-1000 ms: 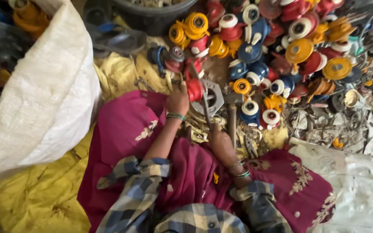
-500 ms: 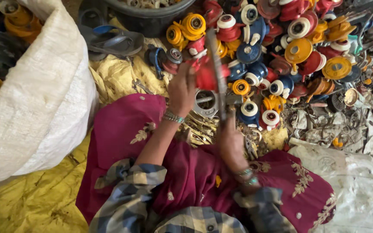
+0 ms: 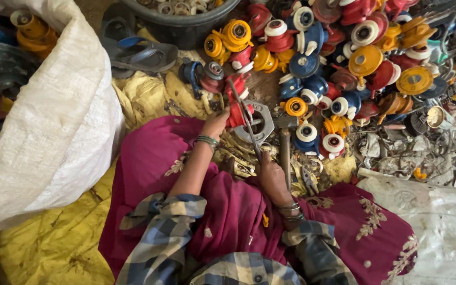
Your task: The person sits on the floor and uses a hammer to strike colorful plastic components placed in a metal jig, separating them into pieces. The person handles multiple parts one at a time, striking them repeatedly until they break apart.
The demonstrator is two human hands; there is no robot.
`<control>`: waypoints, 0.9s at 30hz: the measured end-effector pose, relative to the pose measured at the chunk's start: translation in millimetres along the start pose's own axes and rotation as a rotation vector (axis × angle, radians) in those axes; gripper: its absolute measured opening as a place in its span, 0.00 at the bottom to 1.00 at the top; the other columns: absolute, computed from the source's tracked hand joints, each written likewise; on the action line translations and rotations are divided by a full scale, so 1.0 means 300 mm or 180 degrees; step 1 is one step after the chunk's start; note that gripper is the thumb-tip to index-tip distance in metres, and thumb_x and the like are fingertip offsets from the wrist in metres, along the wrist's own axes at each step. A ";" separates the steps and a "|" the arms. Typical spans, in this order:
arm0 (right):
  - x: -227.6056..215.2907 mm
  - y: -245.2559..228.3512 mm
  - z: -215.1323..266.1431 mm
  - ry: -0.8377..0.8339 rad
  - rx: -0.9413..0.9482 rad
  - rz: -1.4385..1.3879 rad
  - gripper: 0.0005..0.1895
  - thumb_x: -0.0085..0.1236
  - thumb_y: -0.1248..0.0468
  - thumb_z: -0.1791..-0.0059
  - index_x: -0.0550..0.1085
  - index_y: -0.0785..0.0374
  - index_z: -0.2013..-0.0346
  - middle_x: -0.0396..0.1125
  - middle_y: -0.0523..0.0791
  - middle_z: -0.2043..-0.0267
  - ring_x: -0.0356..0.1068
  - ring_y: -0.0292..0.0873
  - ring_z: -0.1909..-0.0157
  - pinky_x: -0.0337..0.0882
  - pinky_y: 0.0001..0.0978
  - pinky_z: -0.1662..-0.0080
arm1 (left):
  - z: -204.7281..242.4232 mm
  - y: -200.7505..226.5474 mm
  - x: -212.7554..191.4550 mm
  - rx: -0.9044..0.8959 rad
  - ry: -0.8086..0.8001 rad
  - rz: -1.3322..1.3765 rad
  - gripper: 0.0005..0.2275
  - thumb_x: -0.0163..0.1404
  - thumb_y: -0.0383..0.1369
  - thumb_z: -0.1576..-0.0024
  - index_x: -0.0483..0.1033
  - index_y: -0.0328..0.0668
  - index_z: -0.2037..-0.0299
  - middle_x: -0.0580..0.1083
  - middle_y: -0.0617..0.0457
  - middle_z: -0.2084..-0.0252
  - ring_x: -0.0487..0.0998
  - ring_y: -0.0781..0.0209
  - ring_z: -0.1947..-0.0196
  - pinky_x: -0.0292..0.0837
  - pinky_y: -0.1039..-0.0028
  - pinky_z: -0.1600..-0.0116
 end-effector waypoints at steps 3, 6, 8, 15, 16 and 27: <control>-0.070 -0.025 -0.007 0.0099 0.0107 0.0182 0.19 0.53 0.56 0.46 0.63 0.66 0.49 0.68 0.58 0.81 0.71 0.64 0.78 0.69 0.57 0.75 | 0.128 0.212 0.036 0.0194 -0.0210 0.0644 0.14 0.55 0.38 0.39 0.82 0.34 0.52 0.74 0.59 0.70 0.69 0.66 0.74 0.69 0.70 0.68; -0.230 -0.066 -0.019 0.0246 0.0323 0.0045 0.15 0.52 0.56 0.46 0.65 0.62 0.50 0.69 0.56 0.79 0.70 0.64 0.77 0.68 0.57 0.76 | 0.350 0.609 0.050 0.1126 -0.0295 0.0593 0.15 0.54 0.35 0.37 0.79 0.35 0.44 0.76 0.60 0.60 0.71 0.72 0.65 0.70 0.77 0.59; -0.395 -0.099 -0.023 0.0559 0.0376 -0.0166 0.30 0.52 0.55 0.46 0.59 0.65 0.33 0.69 0.54 0.83 0.70 0.59 0.83 0.69 0.53 0.79 | 0.528 0.920 0.051 0.1995 -0.0447 0.0377 0.16 0.51 0.36 0.32 0.76 0.35 0.39 0.76 0.57 0.50 0.73 0.72 0.54 0.69 0.80 0.47; -0.719 -0.107 0.007 0.1688 -0.0019 -0.0591 0.19 0.49 0.56 0.38 0.61 0.66 0.40 0.71 0.52 0.73 0.72 0.49 0.76 0.70 0.45 0.73 | 0.829 1.391 0.079 0.3037 -0.0869 0.0145 0.16 0.49 0.42 0.29 0.71 0.41 0.37 0.73 0.55 0.41 0.76 0.71 0.48 0.74 0.81 0.47; -0.620 -0.132 -0.033 0.1182 -0.0098 0.0956 0.16 0.49 0.57 0.39 0.62 0.64 0.42 0.71 0.52 0.71 0.71 0.47 0.78 0.68 0.43 0.77 | 0.789 1.356 0.059 0.2962 -0.0773 0.0455 0.16 0.49 0.41 0.29 0.72 0.40 0.38 0.72 0.56 0.40 0.76 0.70 0.47 0.76 0.79 0.46; 0.015 0.152 0.026 -0.0419 0.0149 0.0032 0.15 0.52 0.58 0.48 0.62 0.66 0.56 0.71 0.60 0.75 0.73 0.65 0.71 0.71 0.57 0.69 | 0.085 0.293 -0.076 0.1042 0.0700 -0.1203 0.17 0.46 0.43 0.30 0.77 0.33 0.55 0.78 0.39 0.58 0.78 0.42 0.58 0.70 0.53 0.53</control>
Point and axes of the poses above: each hand's wrist, its own z-axis away from the middle knuckle, its own x-axis out of the palm, y = z × x, the point moved 9 cm from there along -z, towards the middle knuckle
